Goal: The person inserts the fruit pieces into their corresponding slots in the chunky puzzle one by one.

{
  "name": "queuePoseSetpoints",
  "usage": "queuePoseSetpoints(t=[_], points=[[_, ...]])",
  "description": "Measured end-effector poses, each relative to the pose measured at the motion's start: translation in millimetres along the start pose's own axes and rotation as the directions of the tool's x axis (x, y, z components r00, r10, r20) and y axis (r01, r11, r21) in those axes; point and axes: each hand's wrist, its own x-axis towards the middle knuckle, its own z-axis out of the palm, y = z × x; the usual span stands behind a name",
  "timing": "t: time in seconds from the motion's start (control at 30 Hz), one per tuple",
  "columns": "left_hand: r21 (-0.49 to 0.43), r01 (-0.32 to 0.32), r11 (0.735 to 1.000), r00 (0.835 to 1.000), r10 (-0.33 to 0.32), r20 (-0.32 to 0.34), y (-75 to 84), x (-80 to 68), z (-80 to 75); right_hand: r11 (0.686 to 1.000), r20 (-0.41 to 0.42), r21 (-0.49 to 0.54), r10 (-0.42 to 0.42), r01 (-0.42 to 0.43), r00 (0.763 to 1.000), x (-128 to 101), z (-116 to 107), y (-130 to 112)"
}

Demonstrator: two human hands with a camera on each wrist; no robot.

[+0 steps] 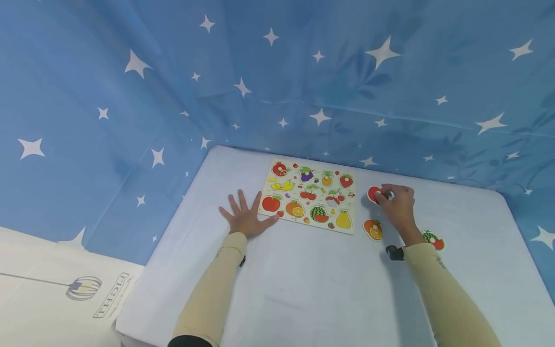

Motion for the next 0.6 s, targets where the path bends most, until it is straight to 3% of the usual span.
queuePoseSetpoints(t=[0.33, 0.6], points=[[0.003, 0.001, 1.000, 1.000, -0.001, -0.013, 0.1, 0.8, 1.5, 1.000, 0.048, 0.005, 0.008, -0.009, 0.999, -3.3, 31.9, -27.5], [0.002, 0.003, 1.000, 1.000, -0.003, -0.013, -1.0, 1.4, 3.5, 0.997, 0.081, 0.078, -0.016, 0.009, 0.997, -10.0, 59.5, -49.1]])
